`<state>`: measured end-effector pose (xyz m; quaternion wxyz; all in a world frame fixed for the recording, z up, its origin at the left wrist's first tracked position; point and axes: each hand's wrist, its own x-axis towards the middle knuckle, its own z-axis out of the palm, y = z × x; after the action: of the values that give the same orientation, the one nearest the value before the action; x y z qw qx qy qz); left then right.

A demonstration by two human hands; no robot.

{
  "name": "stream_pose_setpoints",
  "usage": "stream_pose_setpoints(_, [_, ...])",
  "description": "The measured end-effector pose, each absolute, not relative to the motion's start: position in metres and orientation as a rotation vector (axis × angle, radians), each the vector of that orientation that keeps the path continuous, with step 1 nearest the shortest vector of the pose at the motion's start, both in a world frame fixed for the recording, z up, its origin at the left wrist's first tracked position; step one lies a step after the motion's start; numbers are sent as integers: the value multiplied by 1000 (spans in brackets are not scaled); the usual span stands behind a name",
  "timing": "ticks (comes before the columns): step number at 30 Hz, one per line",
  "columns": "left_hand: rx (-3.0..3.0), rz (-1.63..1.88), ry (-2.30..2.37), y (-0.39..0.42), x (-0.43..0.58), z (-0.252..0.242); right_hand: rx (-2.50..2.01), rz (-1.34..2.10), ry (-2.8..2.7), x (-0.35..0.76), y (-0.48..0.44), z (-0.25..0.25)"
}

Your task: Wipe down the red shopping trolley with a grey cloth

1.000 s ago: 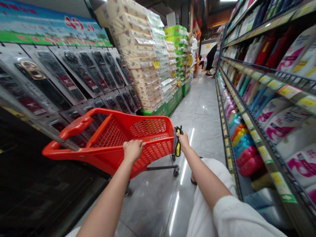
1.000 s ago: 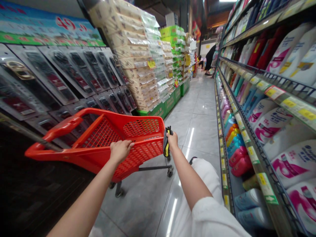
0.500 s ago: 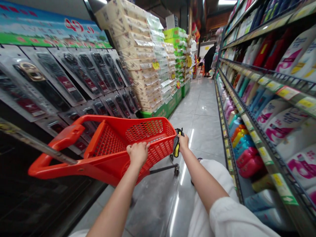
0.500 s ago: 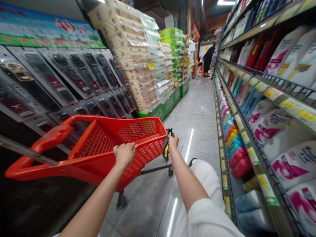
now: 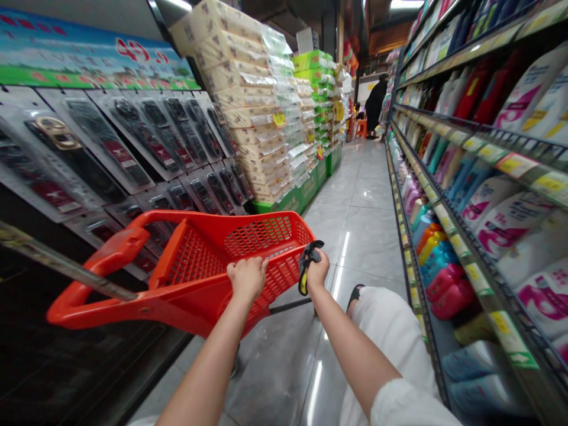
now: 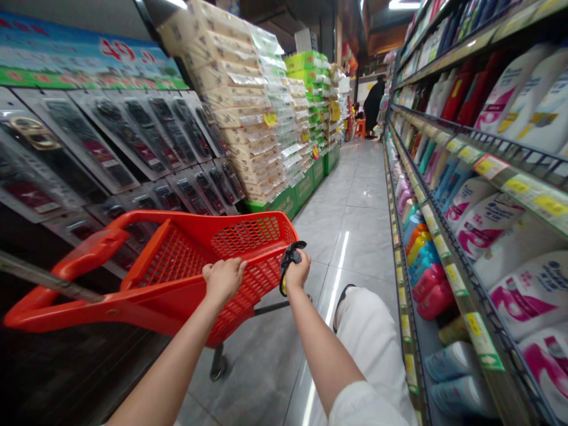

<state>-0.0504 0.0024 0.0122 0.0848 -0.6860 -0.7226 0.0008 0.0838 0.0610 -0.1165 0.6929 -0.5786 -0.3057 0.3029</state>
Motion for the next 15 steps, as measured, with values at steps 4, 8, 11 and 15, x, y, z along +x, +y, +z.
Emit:
stream_pose_setpoints(4, [-2048,50,-2181,3,-44,15,-1308,479,-749,110,64,-98])
stream_pose_setpoints(8, [-2208,184,-2161,5,-56,32,-1416,419,-1152,123,59,-81])
stream_pose_setpoints(11, [-2435,297,-2141,10,-84,50,-1535,383,-1347,120,51,-71])
stream_pose_setpoints(15, [-2394,448,-2218,16,-119,61,-1511,313,-1561,86,34,-57])
